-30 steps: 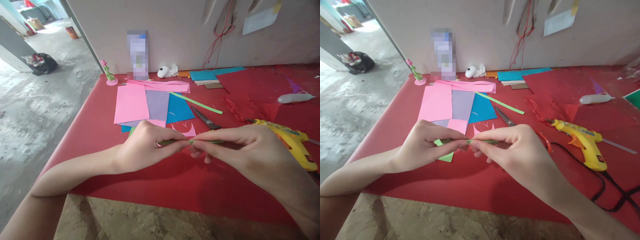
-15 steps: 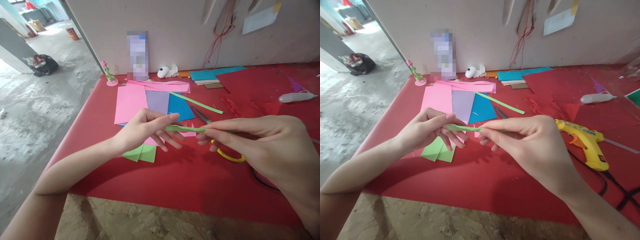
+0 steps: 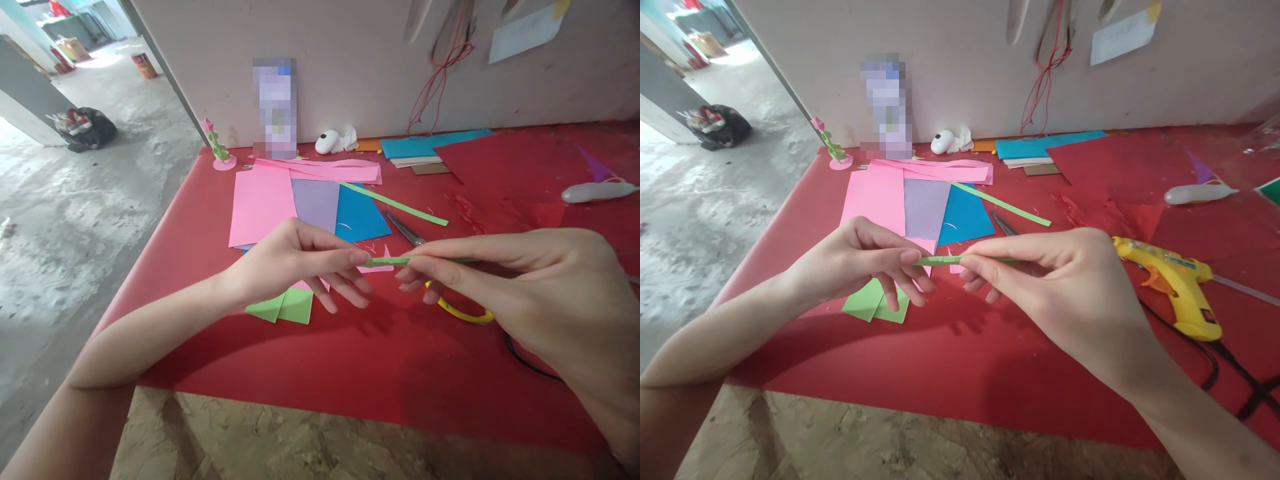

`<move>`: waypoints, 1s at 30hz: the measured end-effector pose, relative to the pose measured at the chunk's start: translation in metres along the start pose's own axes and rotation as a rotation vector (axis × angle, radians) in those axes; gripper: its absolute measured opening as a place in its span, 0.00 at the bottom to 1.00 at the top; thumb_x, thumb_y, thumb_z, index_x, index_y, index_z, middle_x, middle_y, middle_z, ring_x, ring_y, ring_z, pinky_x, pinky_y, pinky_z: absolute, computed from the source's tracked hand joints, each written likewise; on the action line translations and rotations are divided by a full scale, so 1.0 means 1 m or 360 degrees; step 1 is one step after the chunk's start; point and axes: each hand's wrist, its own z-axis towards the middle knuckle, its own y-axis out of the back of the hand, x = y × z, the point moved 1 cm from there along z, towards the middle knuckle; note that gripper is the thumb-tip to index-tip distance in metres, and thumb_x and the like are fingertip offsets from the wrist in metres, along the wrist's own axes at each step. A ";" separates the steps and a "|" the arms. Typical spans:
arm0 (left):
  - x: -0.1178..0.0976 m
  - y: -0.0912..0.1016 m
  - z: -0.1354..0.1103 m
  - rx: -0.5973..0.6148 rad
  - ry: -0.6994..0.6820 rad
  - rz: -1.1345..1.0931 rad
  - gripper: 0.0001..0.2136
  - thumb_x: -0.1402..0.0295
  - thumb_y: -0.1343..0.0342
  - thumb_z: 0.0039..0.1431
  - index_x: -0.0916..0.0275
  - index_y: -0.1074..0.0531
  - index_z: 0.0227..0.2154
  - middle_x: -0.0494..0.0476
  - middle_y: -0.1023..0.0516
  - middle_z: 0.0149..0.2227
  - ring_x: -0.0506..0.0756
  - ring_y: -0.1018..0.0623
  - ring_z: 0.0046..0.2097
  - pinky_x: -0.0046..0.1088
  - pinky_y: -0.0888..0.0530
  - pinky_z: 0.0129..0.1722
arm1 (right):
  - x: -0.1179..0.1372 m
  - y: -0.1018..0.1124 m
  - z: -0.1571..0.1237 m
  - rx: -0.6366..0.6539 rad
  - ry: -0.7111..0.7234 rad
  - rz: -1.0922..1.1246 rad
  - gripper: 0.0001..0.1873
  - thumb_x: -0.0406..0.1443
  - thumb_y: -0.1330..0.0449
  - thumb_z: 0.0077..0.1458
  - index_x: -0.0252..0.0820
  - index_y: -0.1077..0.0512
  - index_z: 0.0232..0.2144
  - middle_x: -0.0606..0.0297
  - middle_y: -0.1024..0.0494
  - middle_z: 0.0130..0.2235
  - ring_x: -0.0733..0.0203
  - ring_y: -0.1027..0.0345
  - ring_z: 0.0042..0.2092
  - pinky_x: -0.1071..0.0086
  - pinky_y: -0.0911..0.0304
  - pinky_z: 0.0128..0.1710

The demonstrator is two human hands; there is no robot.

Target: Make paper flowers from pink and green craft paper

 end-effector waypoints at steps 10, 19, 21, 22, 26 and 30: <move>-0.003 -0.004 -0.002 0.0011 0.0011 0.0160 0.08 0.75 0.45 0.58 0.65 0.22 0.26 0.52 0.19 0.25 0.50 0.18 0.28 0.16 0.23 0.22 | -0.004 -0.002 0.003 0.0022 -0.0025 0.0097 0.06 0.43 0.33 0.45 0.49 0.22 0.24 0.69 0.25 0.25 0.70 0.32 0.25 0.78 0.34 0.24; -0.001 0.000 -0.001 -0.0005 0.0062 0.0200 0.05 0.73 0.43 0.57 0.64 0.21 0.30 0.51 0.18 0.28 0.51 0.17 0.32 0.15 0.22 0.24 | -0.005 0.006 0.006 0.0177 -0.0073 -0.0052 0.12 0.45 0.35 0.45 0.43 0.21 0.28 0.67 0.24 0.24 0.68 0.30 0.25 0.82 0.34 0.20; -0.002 -0.001 0.000 -0.0008 0.0092 0.0243 0.06 0.74 0.43 0.57 0.65 0.21 0.29 0.50 0.18 0.27 0.50 0.18 0.31 0.13 0.22 0.25 | -0.004 0.006 0.006 0.0167 -0.0118 -0.0069 0.12 0.44 0.35 0.45 0.43 0.21 0.27 0.67 0.25 0.23 0.69 0.31 0.24 0.83 0.35 0.20; -0.002 -0.001 0.000 -0.0006 0.0104 0.0262 0.06 0.75 0.43 0.57 0.65 0.21 0.29 0.50 0.18 0.26 0.49 0.18 0.31 0.13 0.22 0.25 | -0.004 0.006 0.006 0.0207 -0.0124 -0.0083 0.11 0.44 0.35 0.45 0.43 0.21 0.27 0.67 0.25 0.23 0.69 0.31 0.24 0.84 0.35 0.20; -0.002 -0.003 0.002 -0.0016 0.0126 0.0270 0.07 0.78 0.44 0.55 0.65 0.22 0.27 0.47 0.19 0.24 0.49 0.18 0.28 0.13 0.23 0.22 | -0.006 0.006 0.010 0.0426 -0.0109 -0.0153 0.13 0.45 0.37 0.45 0.41 0.22 0.25 0.66 0.24 0.24 0.69 0.30 0.25 0.85 0.36 0.20; 0.000 -0.004 0.002 0.0015 0.0077 0.0379 0.07 0.79 0.44 0.54 0.65 0.22 0.27 0.47 0.19 0.24 0.48 0.19 0.27 0.13 0.23 0.23 | -0.010 0.005 0.014 0.0582 -0.0105 -0.0237 0.13 0.44 0.40 0.46 0.41 0.23 0.28 0.65 0.23 0.26 0.67 0.28 0.26 0.83 0.36 0.21</move>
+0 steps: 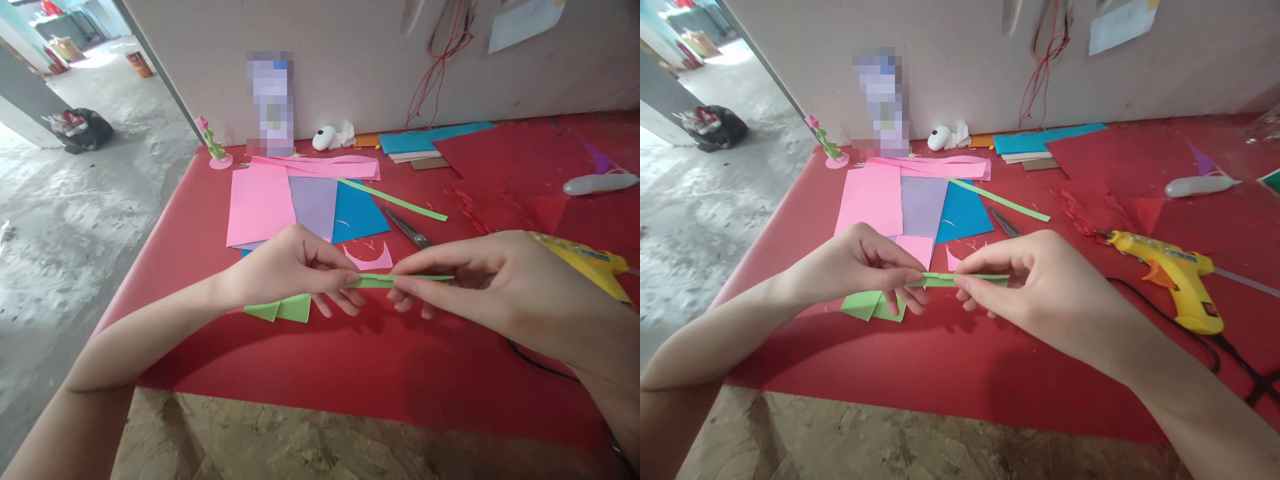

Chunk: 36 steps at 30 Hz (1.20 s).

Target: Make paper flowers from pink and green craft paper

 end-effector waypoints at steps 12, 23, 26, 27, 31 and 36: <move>0.003 -0.009 -0.010 -0.0115 -0.0452 0.0912 0.09 0.74 0.46 0.58 0.64 0.20 0.32 0.53 0.17 0.31 0.50 0.18 0.33 0.14 0.23 0.29 | 0.001 -0.013 0.002 -0.0043 0.0212 -0.0002 0.07 0.38 0.40 0.49 0.44 0.23 0.24 0.71 0.23 0.27 0.72 0.29 0.29 0.85 0.35 0.28; 0.000 -0.008 -0.004 -0.0082 -0.0248 0.0242 0.13 0.69 0.50 0.62 0.67 0.22 0.28 0.55 0.18 0.29 0.52 0.17 0.33 0.17 0.20 0.28 | 0.008 -0.014 -0.007 -0.0400 0.0555 -0.0241 0.07 0.32 0.39 0.52 0.47 0.24 0.24 0.77 0.25 0.24 0.77 0.32 0.24 0.89 0.44 0.20; 0.003 -0.009 -0.005 -0.0093 -0.0276 0.0211 0.09 0.69 0.45 0.59 0.66 0.21 0.30 0.52 0.17 0.29 0.50 0.18 0.33 0.15 0.21 0.28 | 0.006 -0.014 -0.009 -0.0473 0.0638 -0.0349 0.09 0.30 0.40 0.52 0.47 0.24 0.24 0.78 0.25 0.24 0.78 0.33 0.24 0.89 0.42 0.21; 0.004 -0.009 -0.006 -0.0096 -0.0290 0.0188 0.08 0.70 0.44 0.58 0.65 0.21 0.30 0.51 0.17 0.30 0.50 0.18 0.33 0.14 0.21 0.28 | 0.005 -0.015 -0.009 -0.0509 0.0671 -0.0381 0.09 0.30 0.40 0.52 0.47 0.24 0.25 0.78 0.25 0.25 0.77 0.32 0.25 0.88 0.40 0.23; 0.006 -0.011 -0.007 -0.0093 -0.0303 0.0094 0.06 0.72 0.45 0.59 0.64 0.22 0.31 0.48 0.17 0.30 0.49 0.17 0.33 0.14 0.21 0.27 | 0.001 -0.016 -0.010 -0.0640 0.0758 -0.0430 0.08 0.31 0.41 0.53 0.49 0.24 0.27 0.78 0.24 0.26 0.77 0.33 0.25 0.86 0.37 0.26; 0.004 -0.011 -0.008 -0.0048 -0.0326 0.0148 0.08 0.73 0.48 0.61 0.67 0.24 0.31 0.52 0.17 0.30 0.50 0.17 0.33 0.15 0.20 0.28 | 0.004 -0.014 -0.010 -0.0518 0.0669 -0.0404 0.09 0.35 0.43 0.55 0.48 0.24 0.26 0.74 0.25 0.24 0.74 0.34 0.23 0.82 0.35 0.26</move>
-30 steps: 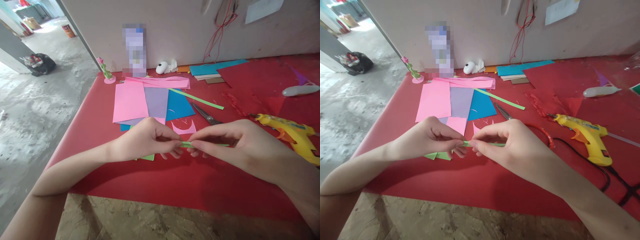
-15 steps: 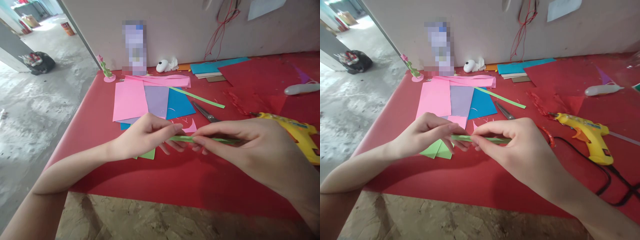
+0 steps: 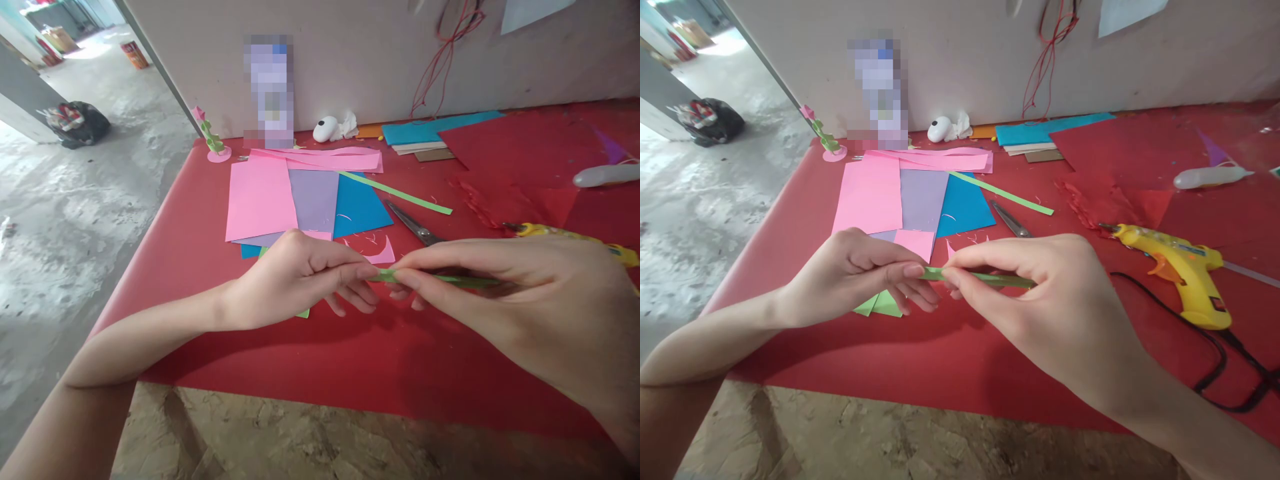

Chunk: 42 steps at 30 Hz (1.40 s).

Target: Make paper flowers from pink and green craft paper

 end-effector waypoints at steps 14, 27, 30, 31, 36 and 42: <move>0.000 0.000 0.000 -0.0128 -0.0201 0.0380 0.07 0.69 0.42 0.57 0.65 0.20 0.31 0.51 0.17 0.29 0.45 0.23 0.24 0.12 0.27 0.23 | 0.002 -0.001 0.000 0.0201 -0.0327 0.0242 0.09 0.40 0.41 0.54 0.48 0.23 0.25 0.73 0.26 0.23 0.72 0.33 0.24 0.80 0.37 0.24; 0.001 -0.001 0.000 -0.0103 -0.0169 0.0617 0.08 0.72 0.45 0.58 0.68 0.21 0.30 0.54 0.18 0.28 0.49 0.19 0.29 0.15 0.23 0.30 | 0.002 -0.004 0.001 0.0282 -0.0336 0.0159 0.07 0.39 0.41 0.53 0.48 0.23 0.26 0.73 0.24 0.26 0.70 0.31 0.26 0.79 0.34 0.27; 0.004 -0.001 0.001 -0.0086 -0.0131 0.0526 0.07 0.73 0.45 0.58 0.67 0.22 0.30 0.54 0.18 0.28 0.49 0.19 0.28 0.15 0.22 0.30 | -0.001 -0.003 0.002 0.0351 -0.0358 0.0202 0.09 0.40 0.41 0.53 0.47 0.23 0.27 0.71 0.23 0.26 0.68 0.30 0.26 0.77 0.35 0.25; 0.004 -0.001 0.002 -0.0081 -0.0123 0.0501 0.07 0.73 0.45 0.58 0.67 0.22 0.30 0.54 0.18 0.28 0.49 0.18 0.29 0.16 0.21 0.30 | -0.002 -0.003 0.002 0.0384 -0.0373 0.0215 0.09 0.40 0.42 0.53 0.46 0.23 0.28 0.70 0.23 0.27 0.67 0.30 0.27 0.77 0.35 0.24; 0.007 0.000 0.001 -0.0029 -0.0182 0.0511 0.07 0.74 0.46 0.59 0.69 0.23 0.30 0.56 0.18 0.28 0.48 0.18 0.29 0.13 0.22 0.30 | -0.004 -0.003 0.004 0.0465 -0.0454 0.0323 0.09 0.41 0.41 0.53 0.45 0.23 0.26 0.70 0.24 0.25 0.68 0.29 0.27 0.78 0.36 0.24; 0.010 0.002 0.004 -0.0010 -0.0085 0.0443 0.08 0.70 0.45 0.59 0.69 0.22 0.33 0.57 0.17 0.31 0.50 0.18 0.32 0.17 0.20 0.32 | -0.006 -0.004 0.006 0.0447 -0.0432 0.0318 0.10 0.41 0.40 0.53 0.45 0.22 0.26 0.70 0.24 0.24 0.67 0.29 0.26 0.78 0.35 0.25</move>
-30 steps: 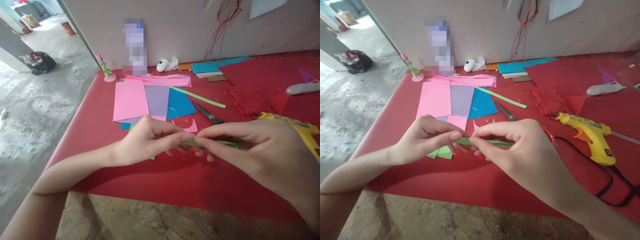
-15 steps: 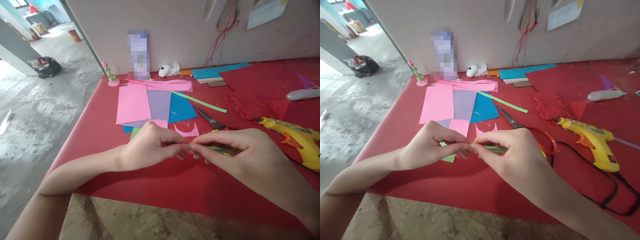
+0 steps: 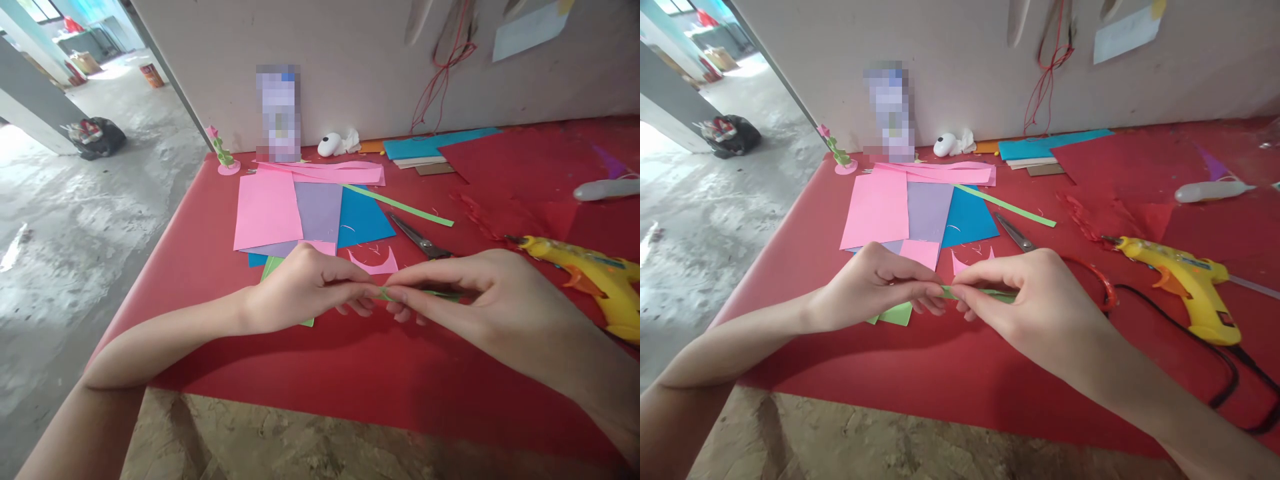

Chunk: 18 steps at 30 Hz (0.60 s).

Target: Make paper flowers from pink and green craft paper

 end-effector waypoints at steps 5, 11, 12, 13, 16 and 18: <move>0.002 0.002 0.005 -0.0005 0.0078 -0.0127 0.08 0.72 0.46 0.58 0.69 0.23 0.34 0.58 0.17 0.34 0.52 0.17 0.36 0.18 0.19 0.34 | -0.003 0.008 0.001 -0.0085 -0.0037 -0.0140 0.09 0.41 0.41 0.51 0.50 0.21 0.28 0.71 0.23 0.26 0.66 0.28 0.27 0.78 0.35 0.24; 0.003 0.002 0.003 -0.0016 0.0018 -0.0163 0.08 0.73 0.47 0.58 0.71 0.23 0.31 0.60 0.17 0.31 0.53 0.17 0.34 0.19 0.19 0.32 | -0.002 0.008 0.005 -0.0044 -0.0093 -0.0072 0.09 0.39 0.42 0.51 0.49 0.21 0.27 0.69 0.23 0.26 0.64 0.28 0.27 0.77 0.35 0.23; 0.003 0.002 0.003 -0.0024 0.0018 -0.0154 0.09 0.72 0.47 0.58 0.71 0.23 0.31 0.60 0.17 0.32 0.53 0.17 0.34 0.19 0.19 0.32 | -0.002 0.008 0.005 -0.0048 -0.0090 -0.0085 0.10 0.40 0.42 0.51 0.48 0.21 0.27 0.69 0.23 0.26 0.65 0.29 0.26 0.77 0.37 0.21; 0.003 0.002 0.004 -0.0032 0.0029 -0.0137 0.09 0.72 0.47 0.58 0.71 0.23 0.31 0.60 0.17 0.32 0.53 0.17 0.34 0.19 0.19 0.32 | -0.002 0.008 0.005 -0.0044 -0.0090 -0.0110 0.10 0.40 0.42 0.51 0.48 0.21 0.27 0.68 0.23 0.26 0.66 0.30 0.25 0.77 0.40 0.19; 0.004 0.002 0.005 -0.0049 0.0022 -0.0039 0.09 0.72 0.46 0.57 0.70 0.22 0.34 0.59 0.17 0.32 0.53 0.17 0.34 0.20 0.19 0.34 | -0.003 0.007 0.004 -0.0056 -0.0109 -0.0184 0.11 0.41 0.42 0.52 0.46 0.20 0.28 0.67 0.23 0.27 0.67 0.35 0.21 0.75 0.49 0.16; 0.004 0.002 0.005 -0.0069 -0.0027 0.0069 0.09 0.72 0.45 0.56 0.69 0.22 0.34 0.57 0.17 0.33 0.52 0.18 0.34 0.19 0.20 0.34 | -0.004 0.005 0.003 -0.0085 -0.0092 -0.0171 0.11 0.42 0.41 0.51 0.46 0.20 0.29 0.67 0.23 0.27 0.66 0.34 0.22 0.75 0.47 0.18</move>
